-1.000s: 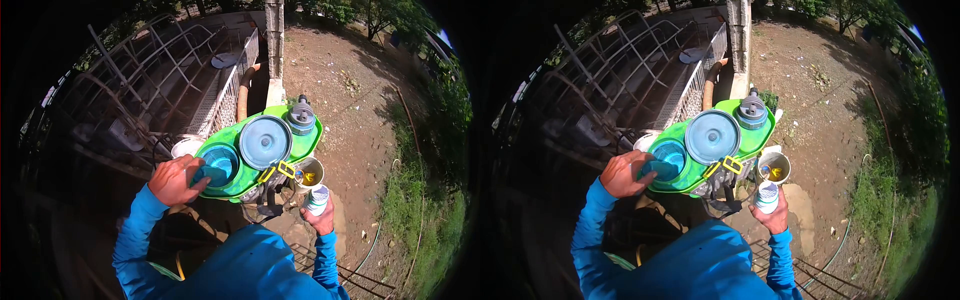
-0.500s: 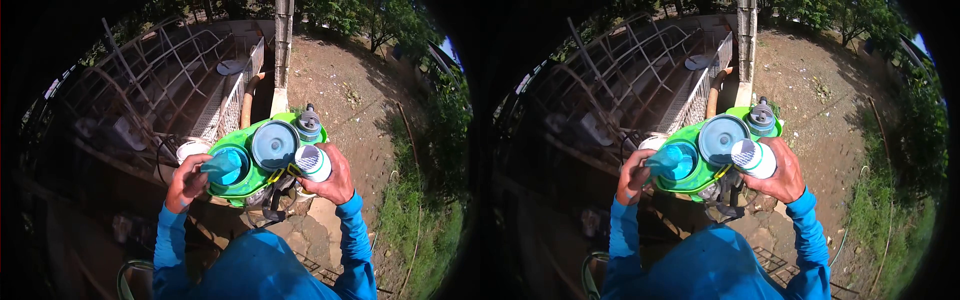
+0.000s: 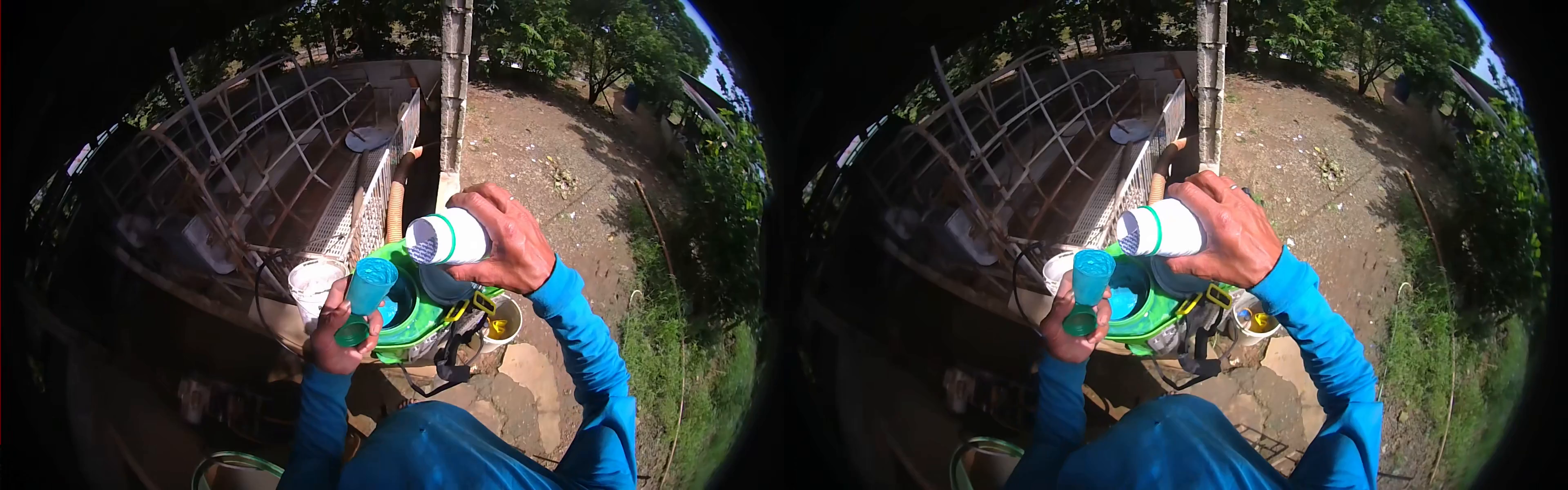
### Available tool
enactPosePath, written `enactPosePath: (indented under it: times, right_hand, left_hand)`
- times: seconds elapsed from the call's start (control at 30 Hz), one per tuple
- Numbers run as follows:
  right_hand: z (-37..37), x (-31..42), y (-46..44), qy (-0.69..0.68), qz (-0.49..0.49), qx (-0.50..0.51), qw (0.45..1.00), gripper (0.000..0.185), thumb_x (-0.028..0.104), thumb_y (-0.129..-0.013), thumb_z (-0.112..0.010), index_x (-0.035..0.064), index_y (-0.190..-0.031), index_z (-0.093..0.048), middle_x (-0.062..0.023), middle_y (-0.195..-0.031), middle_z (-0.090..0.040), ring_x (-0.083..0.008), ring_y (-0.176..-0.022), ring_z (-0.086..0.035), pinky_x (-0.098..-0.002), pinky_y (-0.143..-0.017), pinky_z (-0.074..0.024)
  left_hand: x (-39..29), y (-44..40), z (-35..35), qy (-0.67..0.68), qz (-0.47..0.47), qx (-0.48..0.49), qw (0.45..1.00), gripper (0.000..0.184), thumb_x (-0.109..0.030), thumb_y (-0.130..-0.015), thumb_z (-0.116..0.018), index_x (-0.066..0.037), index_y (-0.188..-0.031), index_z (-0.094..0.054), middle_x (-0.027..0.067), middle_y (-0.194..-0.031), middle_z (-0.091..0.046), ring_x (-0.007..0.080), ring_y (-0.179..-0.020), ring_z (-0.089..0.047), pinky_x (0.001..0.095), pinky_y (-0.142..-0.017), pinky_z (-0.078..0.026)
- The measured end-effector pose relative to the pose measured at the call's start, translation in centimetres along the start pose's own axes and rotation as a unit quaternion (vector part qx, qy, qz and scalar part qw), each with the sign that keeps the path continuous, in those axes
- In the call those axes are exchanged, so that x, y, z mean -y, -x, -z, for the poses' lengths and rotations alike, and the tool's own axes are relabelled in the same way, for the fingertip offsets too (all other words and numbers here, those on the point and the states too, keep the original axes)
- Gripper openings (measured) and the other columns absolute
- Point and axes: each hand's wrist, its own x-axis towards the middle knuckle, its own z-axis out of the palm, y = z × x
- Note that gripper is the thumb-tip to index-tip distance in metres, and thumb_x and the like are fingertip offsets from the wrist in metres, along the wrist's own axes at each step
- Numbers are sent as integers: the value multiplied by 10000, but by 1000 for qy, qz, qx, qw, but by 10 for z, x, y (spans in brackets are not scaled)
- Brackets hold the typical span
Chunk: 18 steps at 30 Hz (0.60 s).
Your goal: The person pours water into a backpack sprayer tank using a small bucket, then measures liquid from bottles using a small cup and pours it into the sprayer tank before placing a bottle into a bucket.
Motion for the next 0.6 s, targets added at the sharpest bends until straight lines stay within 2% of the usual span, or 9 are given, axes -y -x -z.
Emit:
enactPosePath:
  times: [0.17, 0.27, 0.33, 0.6]
  right_hand:
    - [0, 4, -13, 15, 25, 9, 1000, 744, 245, -542, -830, 87, -1213, -550, -158, -1180, -538, -385, -1073, -546, -463, -891, -486]
    - [1, 5, -18, 24, 33, 14, 999, 777, 248, -540, -829, 97, -1245, -538, -158, -1215, -525, -390, -1096, -531, -467, -903, -481]
    - [1, 3, -22, 29, 39, 16, 999, 798, 256, -538, -830, 97, -1261, -531, -156, -1227, -520, -390, -1103, -524, -469, -909, -477]
    - [4, -8, -39, 47, 92, 36, 994, 825, 287, -542, -833, 77, -1274, -516, -157, -1245, -494, -387, -1132, -480, -471, -963, -434]
  left_hand:
    - [-4, -6, -7, 65, -2, 23, 998, 549, -328, -907, -615, 1, -1288, -397, 223, -1082, -523, 225, -765, -565, 254, -440, -423]
    - [-2, -9, -10, 132, 31, 22, 991, 549, -373, -906, -604, 18, -1253, -436, 201, -1088, -513, 226, -781, -549, 260, -459, -416]
    - [1, -13, -11, 198, 55, 48, 978, 513, -373, -960, -501, 30, -1270, -437, 219, -1133, -496, 265, -850, -527, 296, -509, -434]
    - [13, -23, -11, 253, 73, 45, 964, 501, -367, -960, -499, 30, -1260, -444, 208, -1120, -502, 276, -875, -519, 310, -532, -442]
